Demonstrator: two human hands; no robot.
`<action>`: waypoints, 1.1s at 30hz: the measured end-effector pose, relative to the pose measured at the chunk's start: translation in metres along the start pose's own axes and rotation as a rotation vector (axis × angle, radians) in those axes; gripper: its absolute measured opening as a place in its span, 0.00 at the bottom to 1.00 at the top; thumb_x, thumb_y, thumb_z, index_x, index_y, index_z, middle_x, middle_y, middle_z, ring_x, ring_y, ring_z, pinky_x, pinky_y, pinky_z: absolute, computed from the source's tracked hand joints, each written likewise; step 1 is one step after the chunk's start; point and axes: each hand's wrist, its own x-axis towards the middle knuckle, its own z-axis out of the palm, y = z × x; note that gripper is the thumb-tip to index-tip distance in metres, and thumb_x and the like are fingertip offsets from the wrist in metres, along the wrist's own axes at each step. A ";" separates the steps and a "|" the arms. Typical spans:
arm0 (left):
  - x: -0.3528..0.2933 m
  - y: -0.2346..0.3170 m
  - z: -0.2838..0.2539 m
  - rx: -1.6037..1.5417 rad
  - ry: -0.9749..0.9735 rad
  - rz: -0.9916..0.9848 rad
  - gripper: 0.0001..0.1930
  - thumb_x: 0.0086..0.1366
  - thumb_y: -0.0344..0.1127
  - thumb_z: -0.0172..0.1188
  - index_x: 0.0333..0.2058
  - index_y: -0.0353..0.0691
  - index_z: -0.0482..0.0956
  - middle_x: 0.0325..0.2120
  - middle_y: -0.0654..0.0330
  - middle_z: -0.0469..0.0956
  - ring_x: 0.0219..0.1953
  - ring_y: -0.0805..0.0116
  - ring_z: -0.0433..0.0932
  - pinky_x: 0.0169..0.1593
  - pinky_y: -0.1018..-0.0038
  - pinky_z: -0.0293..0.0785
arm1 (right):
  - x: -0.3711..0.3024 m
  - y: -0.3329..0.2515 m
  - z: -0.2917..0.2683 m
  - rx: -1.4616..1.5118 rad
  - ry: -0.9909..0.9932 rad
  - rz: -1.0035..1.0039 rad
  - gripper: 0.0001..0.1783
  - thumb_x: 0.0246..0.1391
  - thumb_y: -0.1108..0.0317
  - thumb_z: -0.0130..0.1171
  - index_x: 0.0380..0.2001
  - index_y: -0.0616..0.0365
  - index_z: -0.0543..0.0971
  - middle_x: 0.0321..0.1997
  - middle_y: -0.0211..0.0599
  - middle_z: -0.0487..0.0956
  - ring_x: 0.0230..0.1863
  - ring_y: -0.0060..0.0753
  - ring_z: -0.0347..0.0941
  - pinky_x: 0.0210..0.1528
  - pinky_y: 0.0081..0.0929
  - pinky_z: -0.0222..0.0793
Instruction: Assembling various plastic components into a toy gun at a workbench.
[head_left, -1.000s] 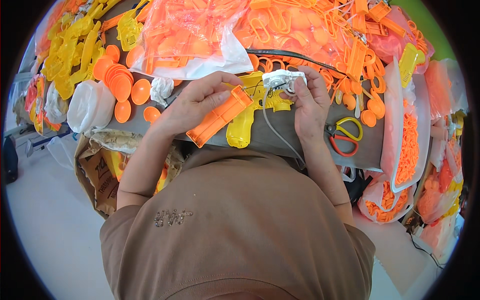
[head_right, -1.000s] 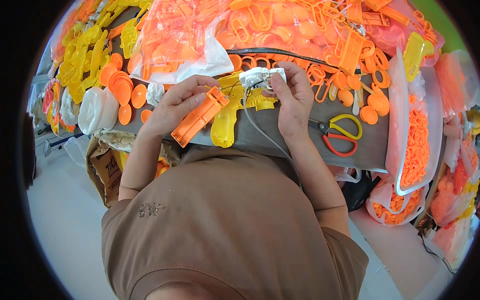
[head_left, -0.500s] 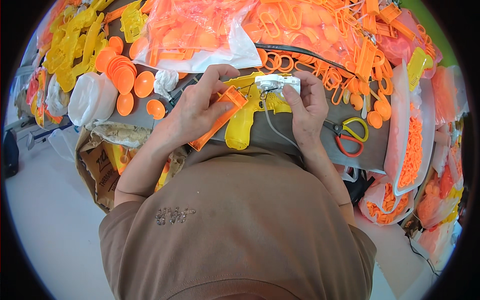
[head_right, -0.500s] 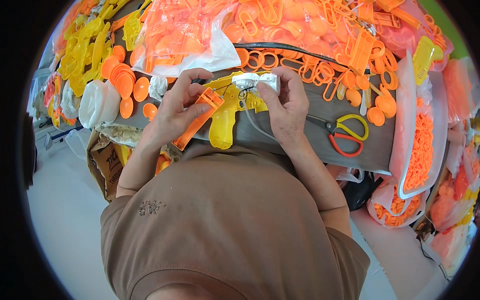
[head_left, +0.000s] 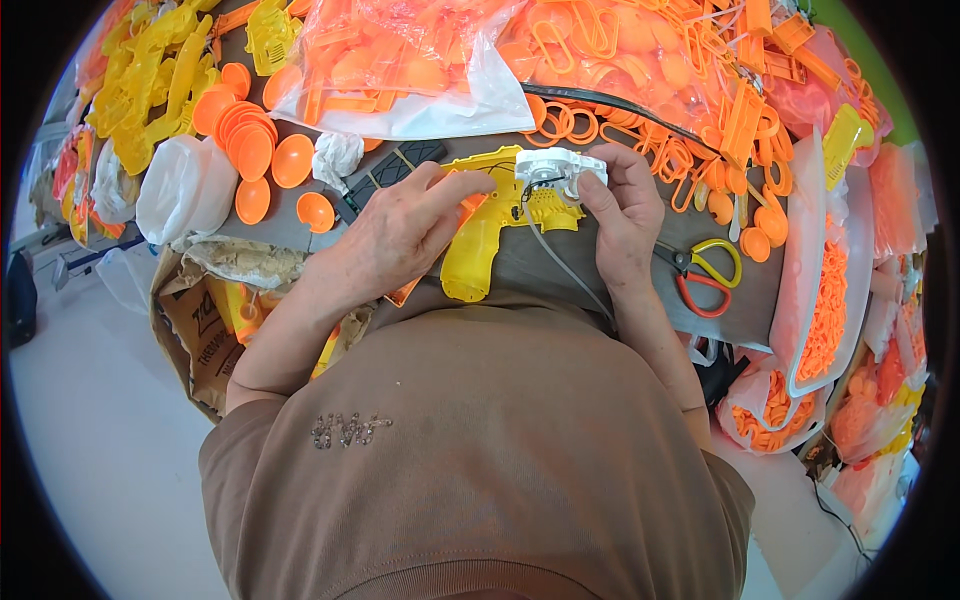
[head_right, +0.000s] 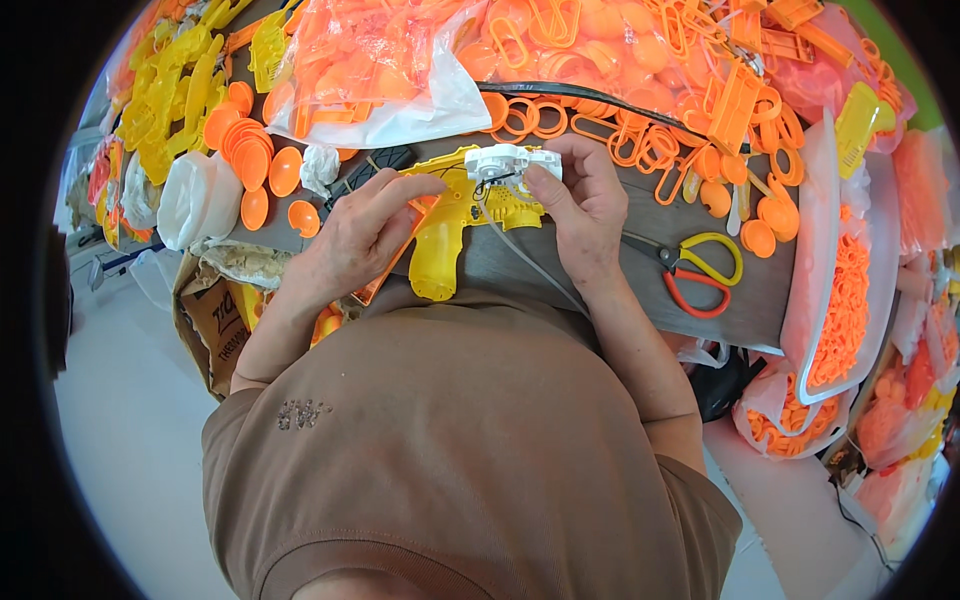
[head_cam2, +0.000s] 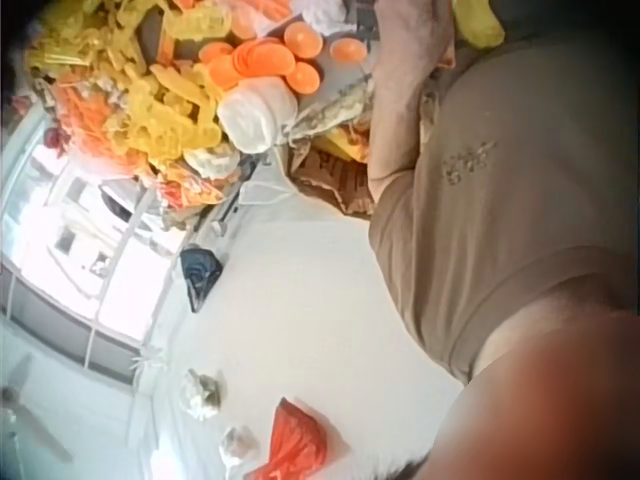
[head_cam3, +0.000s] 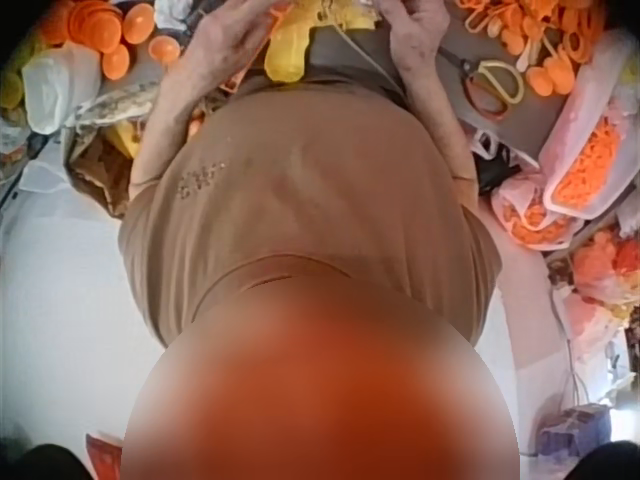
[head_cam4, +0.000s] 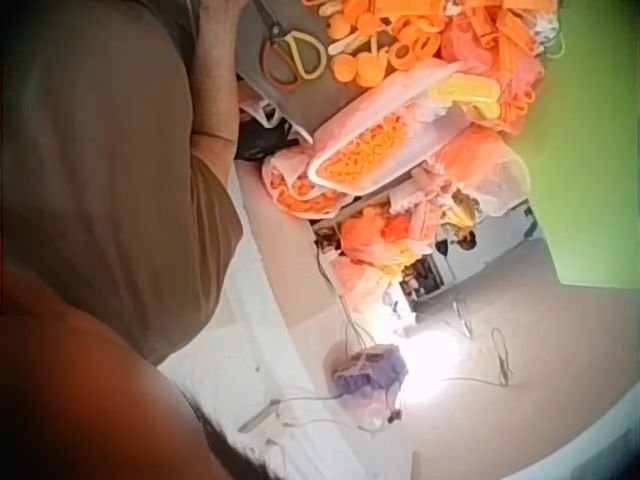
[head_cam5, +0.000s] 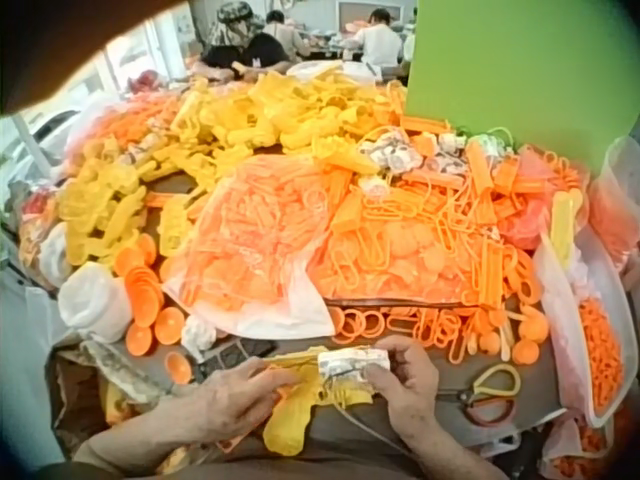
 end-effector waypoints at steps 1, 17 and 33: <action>-0.001 0.000 0.001 0.002 0.005 -0.005 0.16 0.58 0.24 0.53 0.46 0.43 0.69 0.30 0.52 0.71 0.29 0.51 0.74 0.32 0.65 0.73 | 0.000 0.000 0.000 0.000 -0.001 0.002 0.13 0.54 0.74 0.56 0.43 0.62 0.70 0.38 0.32 0.74 0.38 0.19 0.70 0.41 0.17 0.67; -0.001 0.007 -0.007 -0.251 0.044 -0.202 0.16 0.57 0.22 0.53 0.45 0.38 0.67 0.28 0.50 0.73 0.29 0.54 0.75 0.33 0.67 0.71 | 0.001 0.000 0.004 -0.121 -0.003 0.023 0.13 0.54 0.75 0.55 0.43 0.62 0.69 0.38 0.32 0.74 0.38 0.17 0.70 0.40 0.15 0.66; 0.014 0.009 0.003 0.071 0.067 -0.164 0.13 0.57 0.28 0.53 0.42 0.36 0.71 0.27 0.49 0.75 0.28 0.49 0.75 0.30 0.63 0.72 | -0.003 0.002 0.000 -0.097 -0.013 0.021 0.13 0.54 0.76 0.55 0.44 0.63 0.69 0.38 0.32 0.74 0.38 0.17 0.70 0.39 0.15 0.67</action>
